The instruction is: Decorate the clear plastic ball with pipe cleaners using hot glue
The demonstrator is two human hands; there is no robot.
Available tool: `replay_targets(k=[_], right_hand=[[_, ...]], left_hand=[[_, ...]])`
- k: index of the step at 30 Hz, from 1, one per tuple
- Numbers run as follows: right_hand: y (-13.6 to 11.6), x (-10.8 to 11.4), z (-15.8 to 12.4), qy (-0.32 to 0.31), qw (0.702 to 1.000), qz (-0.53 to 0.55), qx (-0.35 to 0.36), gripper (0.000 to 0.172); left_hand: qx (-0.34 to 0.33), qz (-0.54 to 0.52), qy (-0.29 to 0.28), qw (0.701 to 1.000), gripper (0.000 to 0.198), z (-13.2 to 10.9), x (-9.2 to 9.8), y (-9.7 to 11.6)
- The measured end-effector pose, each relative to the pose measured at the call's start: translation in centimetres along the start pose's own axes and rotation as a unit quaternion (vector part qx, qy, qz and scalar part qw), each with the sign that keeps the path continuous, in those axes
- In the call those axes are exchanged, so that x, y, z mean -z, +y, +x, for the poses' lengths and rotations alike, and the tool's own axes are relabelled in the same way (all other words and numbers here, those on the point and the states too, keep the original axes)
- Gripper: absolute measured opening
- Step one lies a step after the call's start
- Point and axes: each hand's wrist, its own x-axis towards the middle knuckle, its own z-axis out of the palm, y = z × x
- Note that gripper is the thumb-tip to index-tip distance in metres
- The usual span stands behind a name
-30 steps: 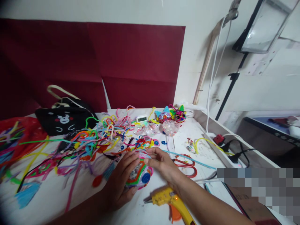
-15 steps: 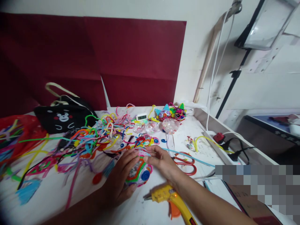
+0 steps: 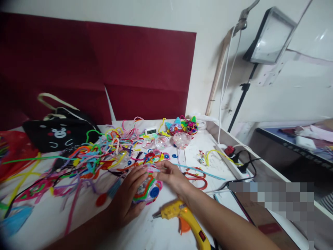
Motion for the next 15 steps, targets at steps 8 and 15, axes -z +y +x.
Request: replay_targets(k=[8, 15], right_hand=[[-0.09, 0.1, -0.04, 0.022, 1.0, -0.014, -0.012, 0.046], [-0.38, 0.1, -0.18, 0.029, 0.999, -0.026, -0.031, 0.047]], left_hand=[[-0.012, -0.008, -0.022, 1.0, 0.067, 0.15, 0.35, -0.32], [-0.003, 0.006, -0.03, 1.0, 0.072, 0.15, 0.56, -0.13]])
